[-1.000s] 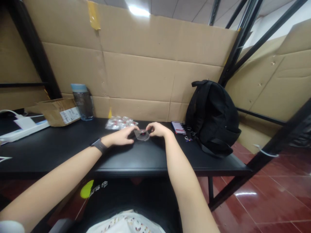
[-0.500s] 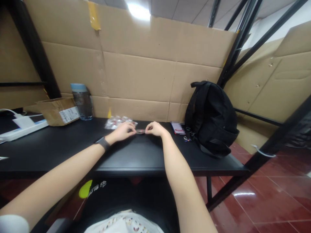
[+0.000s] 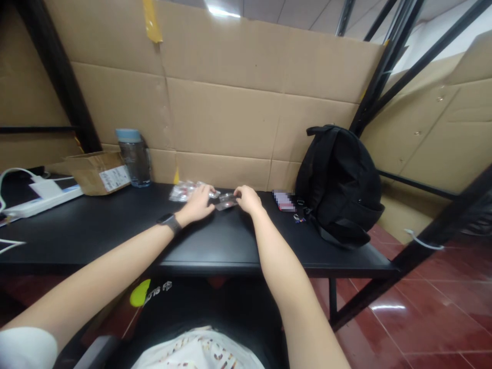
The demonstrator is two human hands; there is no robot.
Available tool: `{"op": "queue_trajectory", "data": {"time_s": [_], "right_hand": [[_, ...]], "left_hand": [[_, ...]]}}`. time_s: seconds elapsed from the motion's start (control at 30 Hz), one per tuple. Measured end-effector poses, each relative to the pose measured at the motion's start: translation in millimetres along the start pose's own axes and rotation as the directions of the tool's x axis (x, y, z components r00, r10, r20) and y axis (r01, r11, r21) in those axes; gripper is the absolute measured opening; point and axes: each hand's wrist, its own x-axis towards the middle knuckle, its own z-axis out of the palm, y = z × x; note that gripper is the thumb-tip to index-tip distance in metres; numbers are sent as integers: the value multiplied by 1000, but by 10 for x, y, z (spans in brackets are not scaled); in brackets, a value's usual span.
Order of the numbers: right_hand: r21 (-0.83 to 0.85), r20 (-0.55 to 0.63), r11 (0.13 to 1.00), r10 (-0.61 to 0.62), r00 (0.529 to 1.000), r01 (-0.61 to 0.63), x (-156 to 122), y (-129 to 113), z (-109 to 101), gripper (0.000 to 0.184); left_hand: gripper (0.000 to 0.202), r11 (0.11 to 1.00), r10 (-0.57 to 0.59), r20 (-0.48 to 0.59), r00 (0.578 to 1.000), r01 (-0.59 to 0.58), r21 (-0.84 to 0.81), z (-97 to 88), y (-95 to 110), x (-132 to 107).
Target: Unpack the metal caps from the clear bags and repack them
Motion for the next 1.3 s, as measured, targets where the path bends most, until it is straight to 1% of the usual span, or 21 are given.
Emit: {"op": "queue_trajectory", "data": {"time_s": [0.07,0.13,0.2,0.27,0.37,0.43,0.5,0.57,0.6,0.67,0.77,0.83,0.9,1.0,1.1,1.17,1.23,1.3], "right_hand": [[37,12,988,-152,988,151,0,-37,-15,19],[68,39,969,-239,970,236,0,-68,-21,21],[80,68,960,-275,959,270,-3,-89,-10,23],[84,102,958,-284,954,276,-8,-98,17,29],[69,161,965,-262,952,254,-12,-98,68,39],[24,202,976,-215,955,215,-11,-100,96,45],[-44,213,984,-157,964,170,-7,-108,116,48],[-80,198,988,-113,974,131,-6,-124,126,44],[-72,189,990,-102,977,118,-7,-133,128,40],[-8,178,995,-99,979,102,-13,-150,122,34],[139,145,987,-97,985,77,-21,-160,99,31],[218,120,975,-80,990,53,-17,-148,86,32],[259,93,966,-48,994,23,-5,-121,89,33],[317,99,948,-12,995,-20,20,-59,135,34],[440,196,896,-30,980,-60,41,4,215,48],[492,240,867,-43,970,-83,51,35,260,55],[480,241,872,-28,970,-94,55,52,283,52],[423,221,901,5,975,-100,51,52,279,47]], "left_hand": [[48,997,75,-23,997,-75,8,-54,105,-30],[49,991,133,-20,991,-133,6,-101,197,-56],[45,978,211,23,977,-211,-4,-127,248,-76],[39,958,287,79,955,-287,-12,-128,246,-89],[33,944,326,178,928,-330,-10,-97,174,-96],[33,951,299,237,924,-308,-1,-72,115,-95],[36,965,255,259,931,-263,-5,-53,70,-92],[42,976,214,257,942,-214,-30,-42,47,-85],[44,981,195,249,949,-189,-49,-39,42,-81],[45,988,145,213,966,-131,-79,-39,38,-71],[39,993,50,127,991,-36,-111,-55,35,-53],[34,991,2,84,996,9,-132,-70,28,-44],[33,988,-38,61,997,47,-149,-82,18,-38],[36,984,-82,64,995,91,-154,-86,3,-36],[37,986,-93,90,992,105,-132,-80,-7,-39],[37,986,-103,102,989,115,-122,-78,-7,-41],[38,985,-110,113,987,124,-121,-79,-2,-43],[41,984,-110,129,986,127,-127,-79,7,-44]]}}
